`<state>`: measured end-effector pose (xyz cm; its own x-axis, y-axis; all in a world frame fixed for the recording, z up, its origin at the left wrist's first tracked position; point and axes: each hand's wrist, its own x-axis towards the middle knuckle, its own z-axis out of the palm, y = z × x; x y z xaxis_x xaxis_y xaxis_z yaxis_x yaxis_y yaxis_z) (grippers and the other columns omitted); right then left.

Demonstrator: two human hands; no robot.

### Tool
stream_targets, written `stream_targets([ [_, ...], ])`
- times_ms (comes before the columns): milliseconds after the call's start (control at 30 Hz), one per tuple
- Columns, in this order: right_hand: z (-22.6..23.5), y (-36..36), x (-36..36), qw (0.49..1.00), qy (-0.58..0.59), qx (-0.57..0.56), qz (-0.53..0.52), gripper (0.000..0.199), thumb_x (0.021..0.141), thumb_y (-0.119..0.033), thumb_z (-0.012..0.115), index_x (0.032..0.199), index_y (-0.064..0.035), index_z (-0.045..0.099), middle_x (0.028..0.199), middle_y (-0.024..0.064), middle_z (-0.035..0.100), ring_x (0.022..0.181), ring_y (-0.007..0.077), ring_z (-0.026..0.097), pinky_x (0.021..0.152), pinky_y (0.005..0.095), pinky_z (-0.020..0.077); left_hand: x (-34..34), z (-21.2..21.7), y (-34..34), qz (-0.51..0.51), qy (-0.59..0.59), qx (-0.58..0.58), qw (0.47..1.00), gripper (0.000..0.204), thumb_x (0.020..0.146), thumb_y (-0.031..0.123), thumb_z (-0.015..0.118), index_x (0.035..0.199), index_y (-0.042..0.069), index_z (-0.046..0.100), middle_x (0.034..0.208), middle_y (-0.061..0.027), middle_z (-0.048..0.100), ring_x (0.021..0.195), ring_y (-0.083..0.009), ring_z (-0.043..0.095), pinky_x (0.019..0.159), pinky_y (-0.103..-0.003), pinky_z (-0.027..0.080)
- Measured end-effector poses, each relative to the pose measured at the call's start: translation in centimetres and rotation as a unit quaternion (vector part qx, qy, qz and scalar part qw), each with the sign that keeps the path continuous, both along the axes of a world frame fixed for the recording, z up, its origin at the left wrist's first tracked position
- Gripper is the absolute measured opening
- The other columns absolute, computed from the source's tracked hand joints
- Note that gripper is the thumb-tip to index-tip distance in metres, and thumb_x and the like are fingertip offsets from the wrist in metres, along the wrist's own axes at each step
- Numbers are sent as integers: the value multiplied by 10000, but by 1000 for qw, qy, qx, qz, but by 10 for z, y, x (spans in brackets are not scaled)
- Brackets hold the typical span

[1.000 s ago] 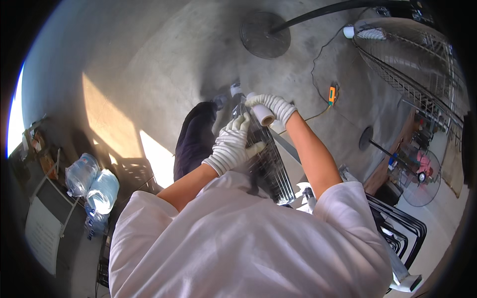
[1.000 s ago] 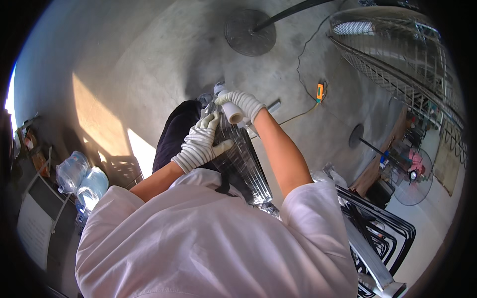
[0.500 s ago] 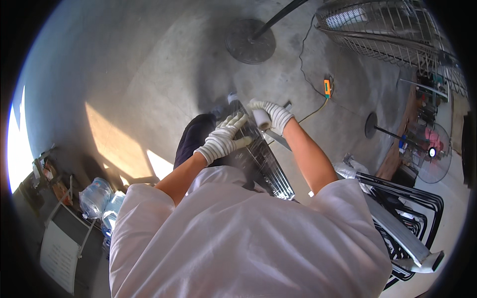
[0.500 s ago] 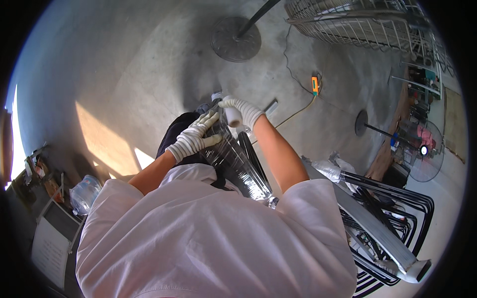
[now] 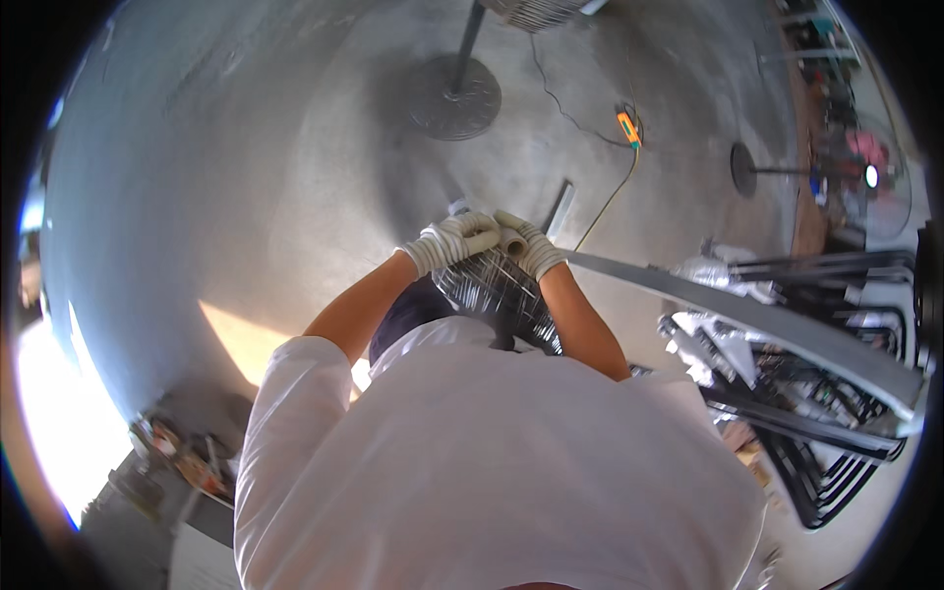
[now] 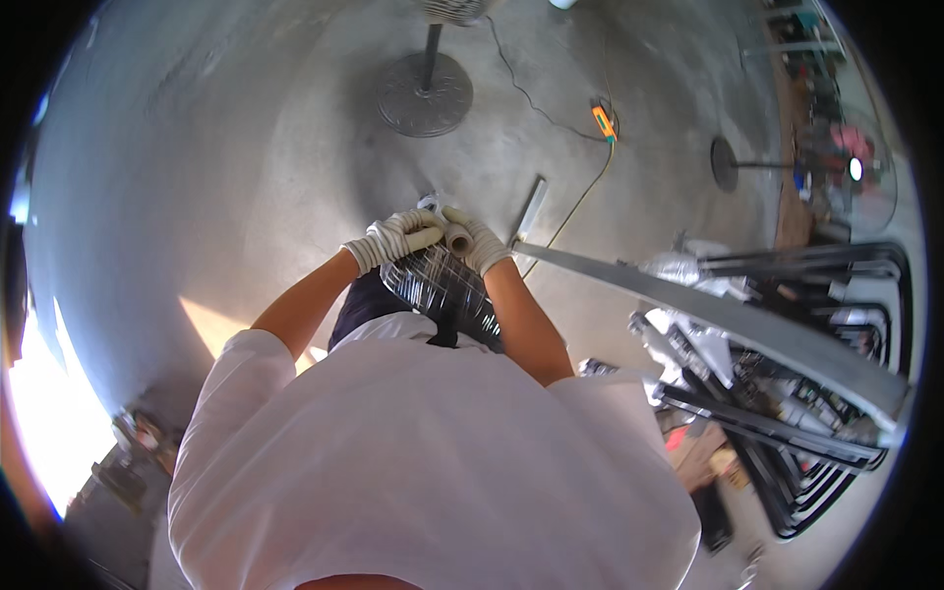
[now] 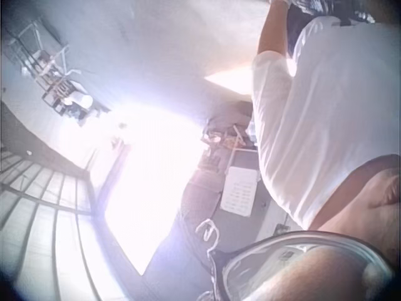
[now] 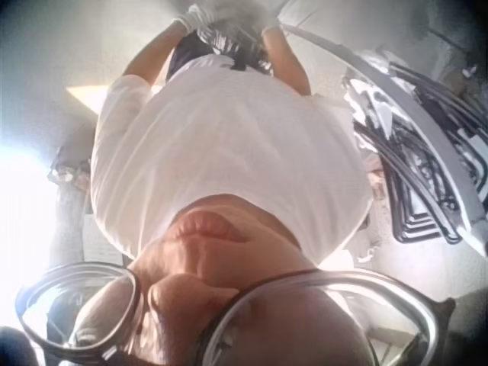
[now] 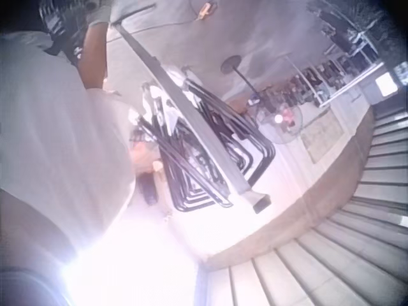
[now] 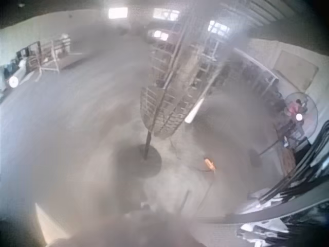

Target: The person wraps black metal frames with plastic film in a warehouse. They repeatedly pick up frames, wrap them with film, and place them on a rack. Another person is visible in the background also wrapping frames.

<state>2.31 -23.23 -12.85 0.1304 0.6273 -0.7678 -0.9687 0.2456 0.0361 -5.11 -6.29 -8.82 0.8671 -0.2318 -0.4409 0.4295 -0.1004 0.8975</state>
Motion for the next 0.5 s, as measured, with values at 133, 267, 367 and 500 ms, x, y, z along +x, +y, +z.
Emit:
stream_targets([
  [133,15,-7,-12,997,-58,-39,-26,233,776,-127,618,939,14,531,879,127,600,741,207,613,642,281,542,-4,-21,-12,-33,-34,102,994,306,811,306,575,1015,80,602,934,-57,616,883,-147,560,817,-266,425],
  [267,57,1,-23,988,-41,-144,-26,201,776,-167,614,893,-25,535,796,119,602,667,219,612,544,293,537,6,8,-12,-162,29,145,976,302,824,308,558,1006,71,603,885,-79,621,848,-156,569,787,-265,429],
  [367,-53,-4,-25,942,277,158,-106,231,758,-211,626,883,-38,536,750,104,600,656,205,611,499,271,526,5,1,-16,-275,33,272,922,379,833,402,473,939,67,617,805,-94,628,787,-194,580,754,-294,430],
  [500,11,-6,-7,979,141,-11,-143,307,747,-264,642,927,-51,513,831,78,576,668,197,588,501,247,502,-10,-37,-5,-194,108,216,951,410,822,408,448,934,52,618,798,-68,637,752,-185,574,738,-282,436],
])
